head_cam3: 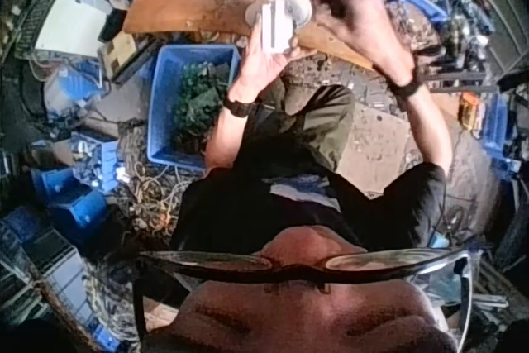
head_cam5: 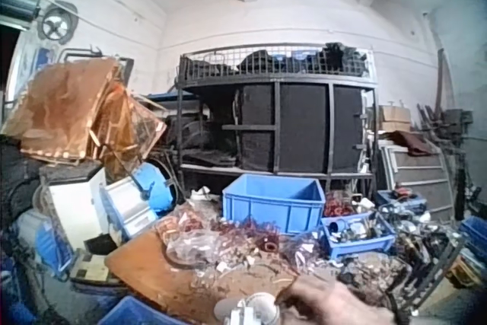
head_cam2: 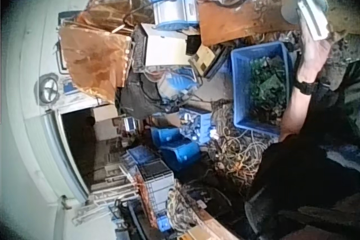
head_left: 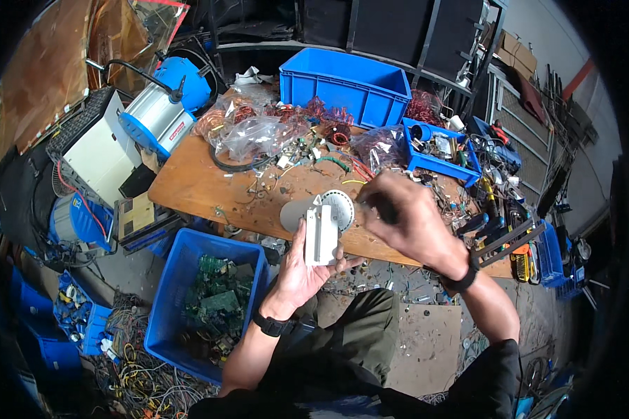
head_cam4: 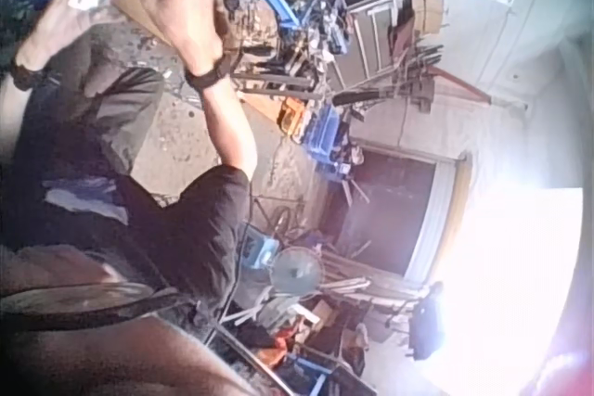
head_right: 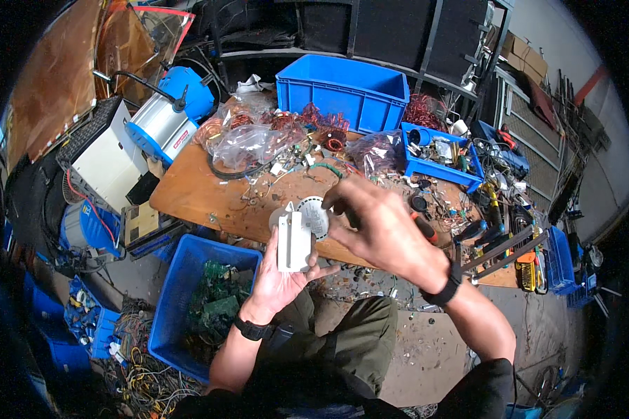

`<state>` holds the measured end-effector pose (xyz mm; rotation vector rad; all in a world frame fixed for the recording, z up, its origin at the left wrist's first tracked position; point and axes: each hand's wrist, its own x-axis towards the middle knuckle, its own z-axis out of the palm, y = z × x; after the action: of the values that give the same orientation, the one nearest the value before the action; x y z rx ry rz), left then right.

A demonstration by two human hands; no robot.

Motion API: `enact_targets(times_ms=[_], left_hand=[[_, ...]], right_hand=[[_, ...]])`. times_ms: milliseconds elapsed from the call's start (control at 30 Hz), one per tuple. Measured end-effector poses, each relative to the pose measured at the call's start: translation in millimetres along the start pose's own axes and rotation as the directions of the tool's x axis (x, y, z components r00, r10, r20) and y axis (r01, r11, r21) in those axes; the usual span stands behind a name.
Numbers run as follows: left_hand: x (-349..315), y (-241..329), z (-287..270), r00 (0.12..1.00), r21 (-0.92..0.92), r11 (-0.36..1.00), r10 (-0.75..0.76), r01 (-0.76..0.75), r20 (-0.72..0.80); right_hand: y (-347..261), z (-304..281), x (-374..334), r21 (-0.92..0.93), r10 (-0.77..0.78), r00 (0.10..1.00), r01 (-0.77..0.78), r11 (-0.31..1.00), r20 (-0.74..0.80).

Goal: The person disassembles a white cylindrical electronic device using a screwdriver. They remove screws from the casing and the base, then separate the components to reveal the internal circuit board and wiring.

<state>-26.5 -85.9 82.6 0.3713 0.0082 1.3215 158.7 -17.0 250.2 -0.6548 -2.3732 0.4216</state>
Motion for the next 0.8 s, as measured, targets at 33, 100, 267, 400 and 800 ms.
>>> enact_targets(times_ms=[33, 100, 267, 400, 800], left_hand=[[0, 0, 4, 0.999, -0.014, 1.000, -0.005, 0.004, -0.034], [1, 0, 4, 0.999, -0.011, 1.000, -0.014, 0.014, -0.047], [2, 1, -1, 1.000, 0.006, 1.000, -0.014, 0.014, 0.005], [1, 0, -1, 0.999, 0.022, 1.000, -0.012, 0.011, 0.036], [0, -1, 12, 1.000, 0.052, 0.999, 0.001, -0.001, -0.010]], right_hand=[[7, 8, -1, -0.033, -0.001, 0.999, 0.002, 0.999, 0.037], [19, 21, -3, -0.038, 0.086, 0.992, -0.083, 0.996, 0.091], [17, 31, 2, 0.011, 0.085, 0.988, -0.087, 0.996, 0.132], [20, 36, 3, 0.016, 0.077, 0.989, -0.080, 0.997, 0.127], [8, 27, 12, -0.029, -0.002, 0.979, 0.008, 1.000, 0.205]])
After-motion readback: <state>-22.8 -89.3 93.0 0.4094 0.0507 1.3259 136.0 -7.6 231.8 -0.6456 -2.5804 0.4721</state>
